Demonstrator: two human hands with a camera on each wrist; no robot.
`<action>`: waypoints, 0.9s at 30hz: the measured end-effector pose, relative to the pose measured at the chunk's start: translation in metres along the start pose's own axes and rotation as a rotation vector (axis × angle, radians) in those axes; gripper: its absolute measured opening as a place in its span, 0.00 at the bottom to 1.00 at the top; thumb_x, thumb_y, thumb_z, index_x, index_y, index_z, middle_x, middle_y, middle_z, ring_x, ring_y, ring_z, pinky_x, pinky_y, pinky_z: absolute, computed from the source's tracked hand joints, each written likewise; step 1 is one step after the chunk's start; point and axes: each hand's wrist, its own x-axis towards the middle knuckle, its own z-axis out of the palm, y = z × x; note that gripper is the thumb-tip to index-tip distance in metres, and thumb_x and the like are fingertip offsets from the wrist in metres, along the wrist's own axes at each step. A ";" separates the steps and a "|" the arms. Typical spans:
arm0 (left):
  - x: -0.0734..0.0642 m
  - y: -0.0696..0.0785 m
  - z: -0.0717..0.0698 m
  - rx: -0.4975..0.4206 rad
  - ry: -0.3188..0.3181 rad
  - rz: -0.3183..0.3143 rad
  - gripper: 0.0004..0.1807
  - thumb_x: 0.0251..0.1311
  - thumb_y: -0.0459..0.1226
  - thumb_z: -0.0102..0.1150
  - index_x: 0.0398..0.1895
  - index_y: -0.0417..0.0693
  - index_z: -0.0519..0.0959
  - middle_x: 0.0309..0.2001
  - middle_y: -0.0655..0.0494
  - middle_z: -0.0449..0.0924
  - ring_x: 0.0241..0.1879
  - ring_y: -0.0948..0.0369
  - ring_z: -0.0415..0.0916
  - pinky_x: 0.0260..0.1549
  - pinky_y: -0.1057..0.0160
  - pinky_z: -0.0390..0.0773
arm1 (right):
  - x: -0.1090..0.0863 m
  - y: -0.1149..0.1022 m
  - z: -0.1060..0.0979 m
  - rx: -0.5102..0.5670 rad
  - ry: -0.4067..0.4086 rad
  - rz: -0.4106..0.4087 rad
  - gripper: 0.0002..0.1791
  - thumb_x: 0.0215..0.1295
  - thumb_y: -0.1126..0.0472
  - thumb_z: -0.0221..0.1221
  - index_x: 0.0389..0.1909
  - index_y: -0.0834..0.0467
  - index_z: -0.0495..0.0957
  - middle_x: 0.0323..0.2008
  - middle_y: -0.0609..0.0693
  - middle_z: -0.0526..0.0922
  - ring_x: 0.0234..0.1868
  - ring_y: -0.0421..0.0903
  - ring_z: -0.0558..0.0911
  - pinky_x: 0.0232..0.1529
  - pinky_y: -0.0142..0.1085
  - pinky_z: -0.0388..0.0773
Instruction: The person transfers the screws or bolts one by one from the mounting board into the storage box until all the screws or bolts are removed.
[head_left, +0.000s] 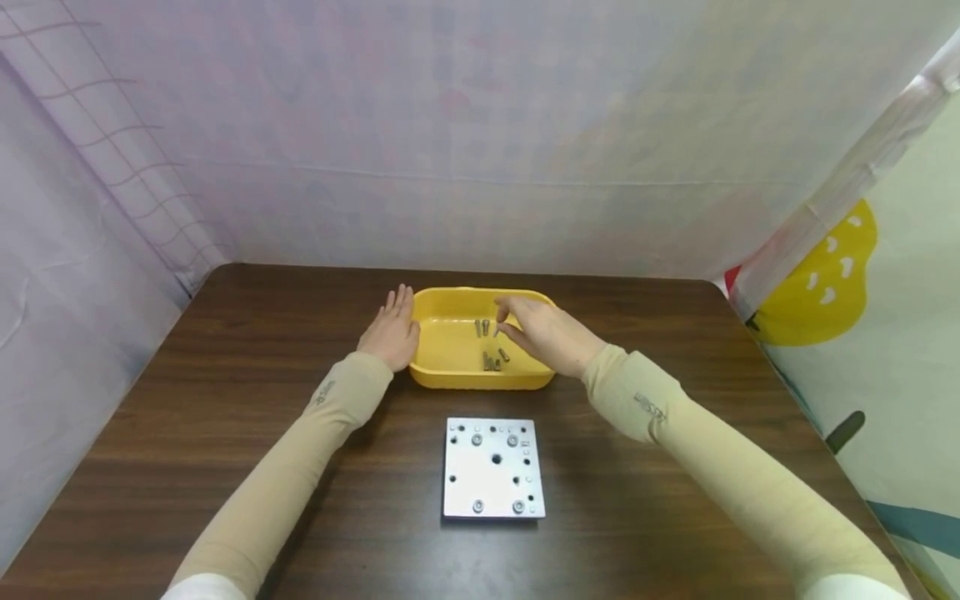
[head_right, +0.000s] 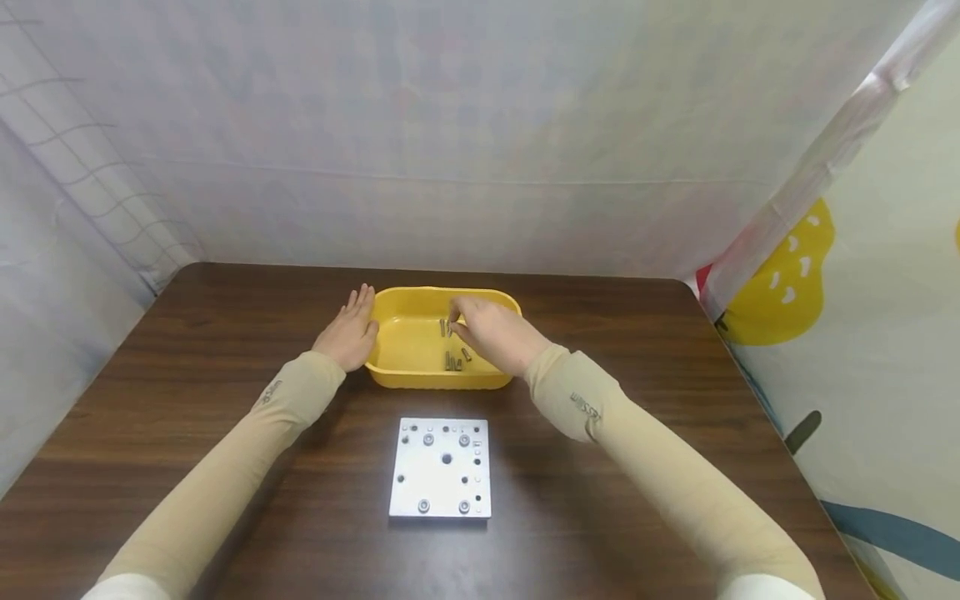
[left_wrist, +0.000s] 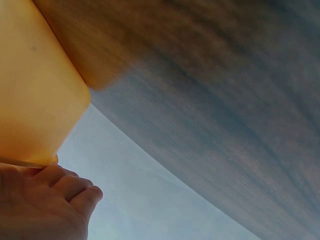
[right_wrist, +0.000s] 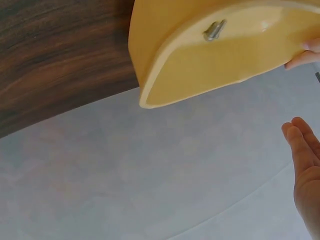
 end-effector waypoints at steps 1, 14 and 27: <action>0.000 0.000 0.000 0.001 0.001 0.002 0.33 0.77 0.40 0.29 0.78 0.35 0.38 0.79 0.41 0.33 0.79 0.45 0.34 0.78 0.48 0.42 | 0.002 0.002 0.000 -0.004 0.003 -0.002 0.09 0.72 0.63 0.57 0.47 0.64 0.74 0.52 0.63 0.83 0.52 0.57 0.83 0.52 0.44 0.84; 0.002 0.001 0.001 0.009 0.002 0.007 0.33 0.77 0.40 0.29 0.78 0.35 0.38 0.79 0.41 0.33 0.79 0.45 0.35 0.78 0.48 0.42 | 0.018 0.020 -0.007 -0.057 -0.053 0.047 0.12 0.73 0.62 0.55 0.51 0.65 0.74 0.48 0.59 0.83 0.46 0.54 0.84 0.47 0.43 0.84; 0.003 0.001 0.001 0.009 -0.007 0.000 0.33 0.77 0.40 0.29 0.78 0.35 0.38 0.79 0.41 0.33 0.79 0.46 0.33 0.78 0.49 0.42 | 0.036 0.035 0.003 -0.027 -0.212 0.182 0.13 0.76 0.59 0.51 0.52 0.63 0.74 0.48 0.58 0.82 0.45 0.53 0.84 0.48 0.44 0.83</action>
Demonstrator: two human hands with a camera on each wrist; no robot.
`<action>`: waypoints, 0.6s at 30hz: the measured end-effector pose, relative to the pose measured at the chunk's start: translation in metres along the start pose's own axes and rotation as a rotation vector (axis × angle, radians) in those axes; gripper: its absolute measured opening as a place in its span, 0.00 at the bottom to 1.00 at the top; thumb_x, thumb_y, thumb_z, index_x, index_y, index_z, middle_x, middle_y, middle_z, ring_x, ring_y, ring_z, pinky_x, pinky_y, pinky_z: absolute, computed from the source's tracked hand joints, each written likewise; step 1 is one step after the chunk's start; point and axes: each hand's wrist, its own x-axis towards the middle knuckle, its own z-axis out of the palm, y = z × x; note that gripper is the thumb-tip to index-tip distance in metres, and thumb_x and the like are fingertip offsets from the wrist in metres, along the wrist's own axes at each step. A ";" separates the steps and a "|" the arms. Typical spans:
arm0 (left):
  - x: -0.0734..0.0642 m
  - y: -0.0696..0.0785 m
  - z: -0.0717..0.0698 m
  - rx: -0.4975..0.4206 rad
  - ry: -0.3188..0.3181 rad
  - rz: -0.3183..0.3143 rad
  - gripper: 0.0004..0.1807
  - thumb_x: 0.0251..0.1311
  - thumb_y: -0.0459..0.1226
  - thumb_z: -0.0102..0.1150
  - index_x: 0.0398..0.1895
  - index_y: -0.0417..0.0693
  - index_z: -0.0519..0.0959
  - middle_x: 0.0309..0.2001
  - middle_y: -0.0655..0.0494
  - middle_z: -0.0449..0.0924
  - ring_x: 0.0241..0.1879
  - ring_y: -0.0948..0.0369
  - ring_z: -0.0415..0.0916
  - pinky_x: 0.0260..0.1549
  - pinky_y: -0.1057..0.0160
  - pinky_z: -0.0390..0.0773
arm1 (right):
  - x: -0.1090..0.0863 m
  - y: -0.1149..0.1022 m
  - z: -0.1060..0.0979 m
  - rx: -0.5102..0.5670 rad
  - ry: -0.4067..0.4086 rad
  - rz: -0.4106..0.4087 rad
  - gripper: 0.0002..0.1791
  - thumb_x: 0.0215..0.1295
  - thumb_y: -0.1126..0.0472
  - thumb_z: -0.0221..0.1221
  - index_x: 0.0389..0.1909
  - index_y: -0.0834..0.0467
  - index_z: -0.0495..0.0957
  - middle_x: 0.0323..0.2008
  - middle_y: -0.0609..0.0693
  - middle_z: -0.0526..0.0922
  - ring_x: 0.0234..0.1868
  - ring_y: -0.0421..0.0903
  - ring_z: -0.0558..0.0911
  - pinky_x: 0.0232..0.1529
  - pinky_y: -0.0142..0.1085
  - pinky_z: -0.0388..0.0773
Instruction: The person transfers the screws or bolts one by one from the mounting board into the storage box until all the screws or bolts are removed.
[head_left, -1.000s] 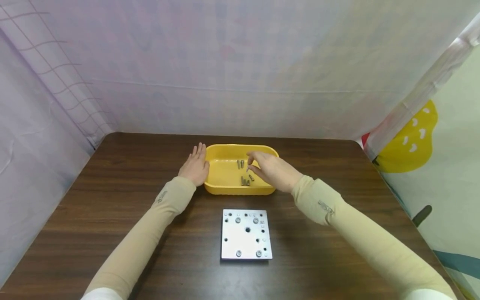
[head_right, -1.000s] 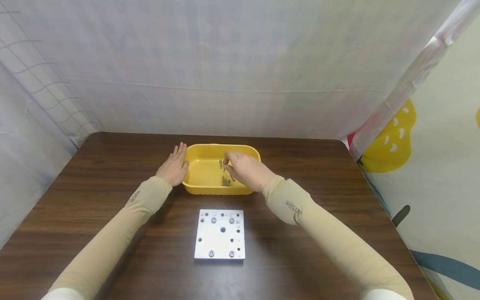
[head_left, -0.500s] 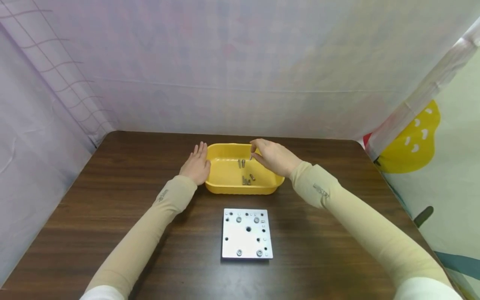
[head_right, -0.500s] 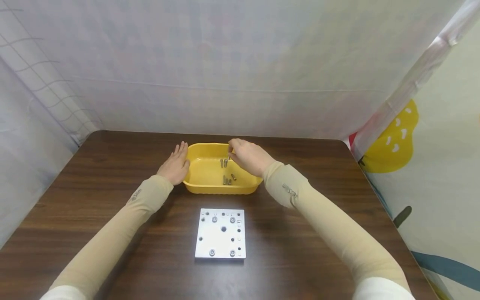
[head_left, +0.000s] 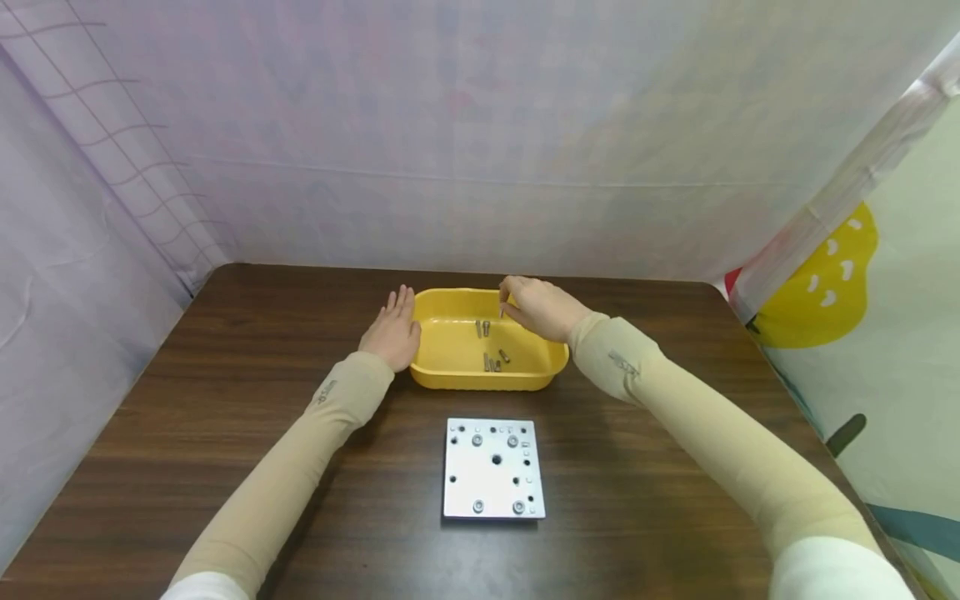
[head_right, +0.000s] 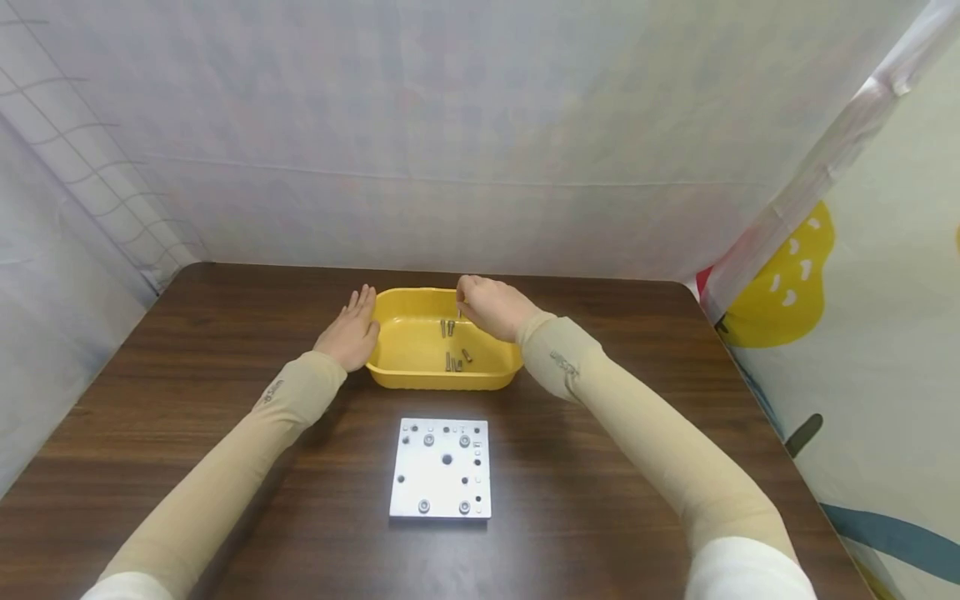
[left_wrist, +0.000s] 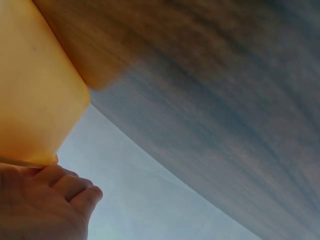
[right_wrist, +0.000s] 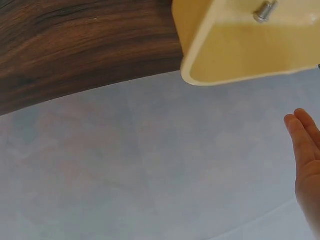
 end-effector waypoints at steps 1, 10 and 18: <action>0.000 0.000 0.000 -0.001 -0.001 -0.001 0.33 0.77 0.40 0.29 0.78 0.35 0.38 0.79 0.41 0.33 0.79 0.46 0.33 0.78 0.49 0.41 | 0.002 0.001 0.002 -0.005 -0.014 0.004 0.12 0.76 0.59 0.51 0.51 0.63 0.74 0.47 0.57 0.82 0.45 0.52 0.84 0.47 0.44 0.83; 0.000 0.000 0.003 -0.013 0.000 -0.003 0.33 0.77 0.41 0.29 0.78 0.36 0.38 0.80 0.41 0.33 0.79 0.46 0.34 0.78 0.49 0.42 | 0.013 0.003 0.018 -0.053 -0.061 0.000 0.16 0.76 0.57 0.51 0.54 0.64 0.75 0.49 0.58 0.82 0.47 0.53 0.84 0.51 0.43 0.83; 0.000 0.002 0.002 -0.010 -0.001 -0.008 0.33 0.77 0.41 0.28 0.78 0.37 0.37 0.80 0.43 0.32 0.79 0.47 0.34 0.78 0.50 0.41 | 0.008 0.005 0.021 -0.060 -0.011 -0.021 0.17 0.75 0.59 0.53 0.56 0.65 0.76 0.51 0.60 0.82 0.49 0.55 0.84 0.53 0.45 0.83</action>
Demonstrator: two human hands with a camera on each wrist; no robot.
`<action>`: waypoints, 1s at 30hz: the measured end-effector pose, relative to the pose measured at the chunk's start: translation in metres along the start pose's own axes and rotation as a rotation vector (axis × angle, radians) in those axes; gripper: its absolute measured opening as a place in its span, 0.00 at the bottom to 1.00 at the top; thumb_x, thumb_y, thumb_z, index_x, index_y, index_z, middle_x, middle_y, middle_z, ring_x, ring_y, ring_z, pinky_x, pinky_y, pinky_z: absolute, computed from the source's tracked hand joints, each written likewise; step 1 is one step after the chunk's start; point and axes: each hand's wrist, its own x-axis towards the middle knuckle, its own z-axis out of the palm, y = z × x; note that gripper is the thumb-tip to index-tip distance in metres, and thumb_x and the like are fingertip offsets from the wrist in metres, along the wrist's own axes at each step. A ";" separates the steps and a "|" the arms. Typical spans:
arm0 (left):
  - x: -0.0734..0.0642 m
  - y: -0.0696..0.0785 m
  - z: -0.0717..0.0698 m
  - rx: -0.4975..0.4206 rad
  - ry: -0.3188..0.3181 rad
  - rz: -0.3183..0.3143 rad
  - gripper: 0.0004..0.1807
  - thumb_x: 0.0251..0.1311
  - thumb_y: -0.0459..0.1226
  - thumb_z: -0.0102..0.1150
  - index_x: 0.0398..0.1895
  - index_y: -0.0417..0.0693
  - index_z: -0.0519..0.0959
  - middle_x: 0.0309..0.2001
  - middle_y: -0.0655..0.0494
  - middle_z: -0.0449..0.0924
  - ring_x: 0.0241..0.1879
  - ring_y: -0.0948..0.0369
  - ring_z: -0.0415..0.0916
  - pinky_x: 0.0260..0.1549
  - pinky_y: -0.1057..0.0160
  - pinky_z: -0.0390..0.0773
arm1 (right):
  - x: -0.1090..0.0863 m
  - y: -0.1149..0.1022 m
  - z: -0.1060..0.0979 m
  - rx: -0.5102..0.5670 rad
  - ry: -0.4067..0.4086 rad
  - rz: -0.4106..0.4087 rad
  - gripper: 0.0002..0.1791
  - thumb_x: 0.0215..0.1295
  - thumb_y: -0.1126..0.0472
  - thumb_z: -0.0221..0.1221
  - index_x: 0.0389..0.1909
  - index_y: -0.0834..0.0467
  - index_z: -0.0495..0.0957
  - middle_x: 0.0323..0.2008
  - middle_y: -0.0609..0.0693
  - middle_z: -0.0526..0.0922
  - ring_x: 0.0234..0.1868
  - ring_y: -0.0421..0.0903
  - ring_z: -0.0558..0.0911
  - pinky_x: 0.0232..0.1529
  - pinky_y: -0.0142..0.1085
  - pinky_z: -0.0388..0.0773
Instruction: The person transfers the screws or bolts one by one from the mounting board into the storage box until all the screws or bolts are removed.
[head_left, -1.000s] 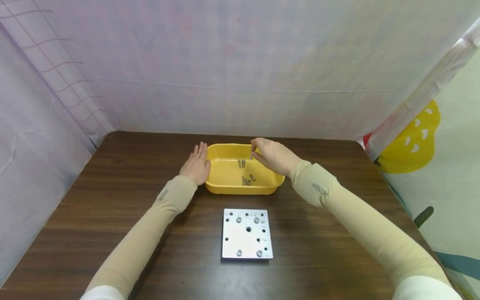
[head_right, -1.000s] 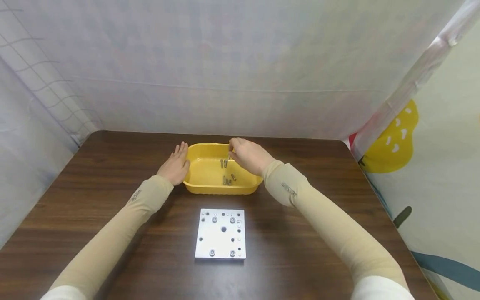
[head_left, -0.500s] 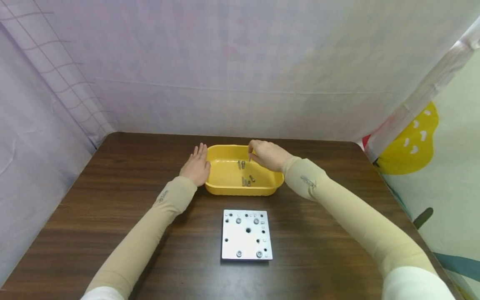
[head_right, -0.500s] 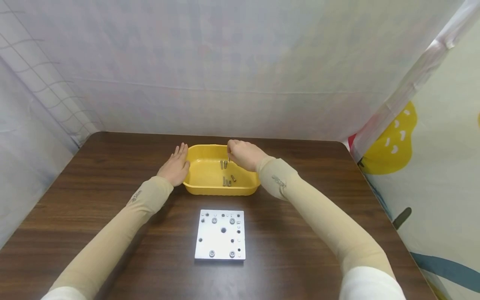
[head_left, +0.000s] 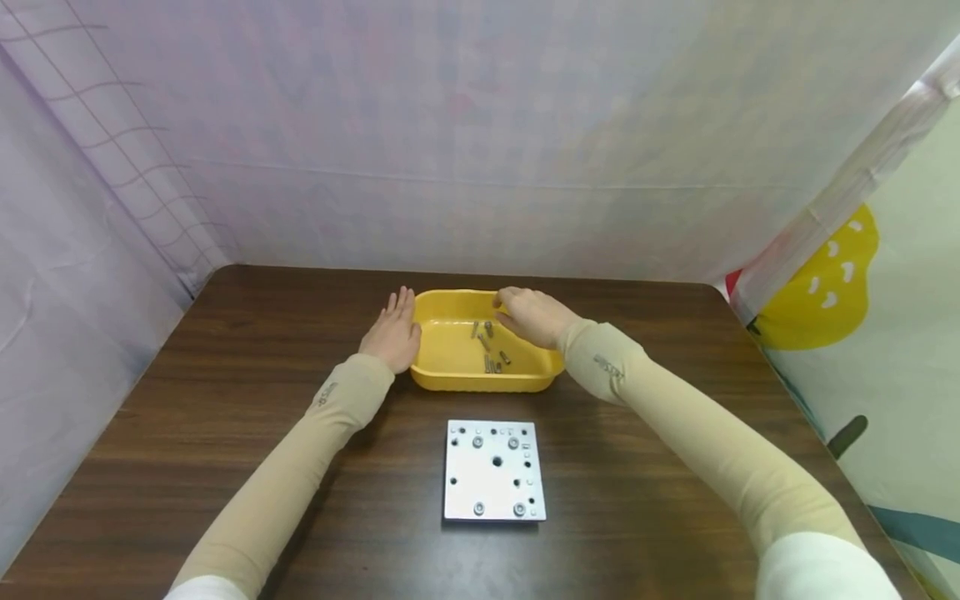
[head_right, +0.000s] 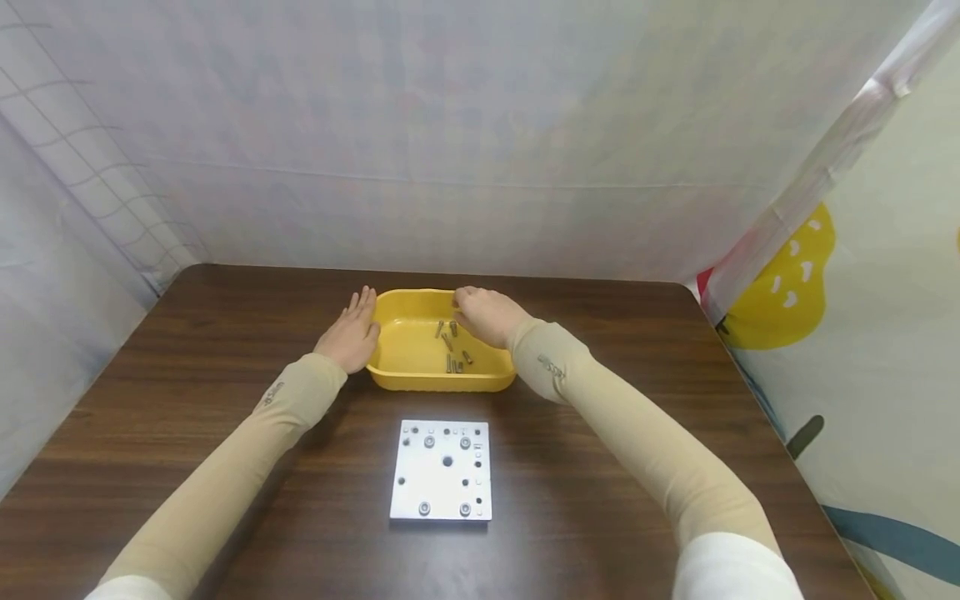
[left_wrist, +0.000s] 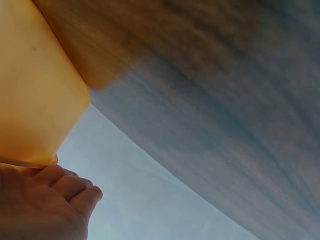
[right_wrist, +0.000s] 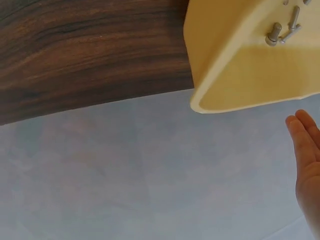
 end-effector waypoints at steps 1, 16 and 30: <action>0.000 0.000 0.000 0.000 -0.002 -0.002 0.33 0.77 0.41 0.28 0.78 0.37 0.37 0.80 0.43 0.32 0.79 0.47 0.34 0.78 0.50 0.41 | -0.001 0.000 0.000 0.005 0.002 0.001 0.17 0.75 0.58 0.53 0.56 0.65 0.75 0.51 0.60 0.82 0.49 0.55 0.84 0.54 0.45 0.82; -0.001 0.000 -0.002 0.008 -0.004 0.006 0.33 0.77 0.40 0.29 0.78 0.35 0.37 0.79 0.41 0.32 0.79 0.45 0.33 0.78 0.49 0.40 | -0.013 0.006 0.002 0.036 0.017 0.047 0.17 0.73 0.60 0.54 0.57 0.66 0.74 0.54 0.61 0.81 0.53 0.57 0.82 0.57 0.47 0.80; 0.001 0.001 -0.004 0.030 -0.014 0.007 0.33 0.77 0.41 0.28 0.78 0.36 0.38 0.79 0.42 0.31 0.79 0.46 0.34 0.78 0.49 0.41 | -0.021 0.012 -0.002 0.051 0.014 0.112 0.18 0.74 0.59 0.53 0.59 0.65 0.73 0.56 0.61 0.80 0.53 0.56 0.82 0.57 0.48 0.80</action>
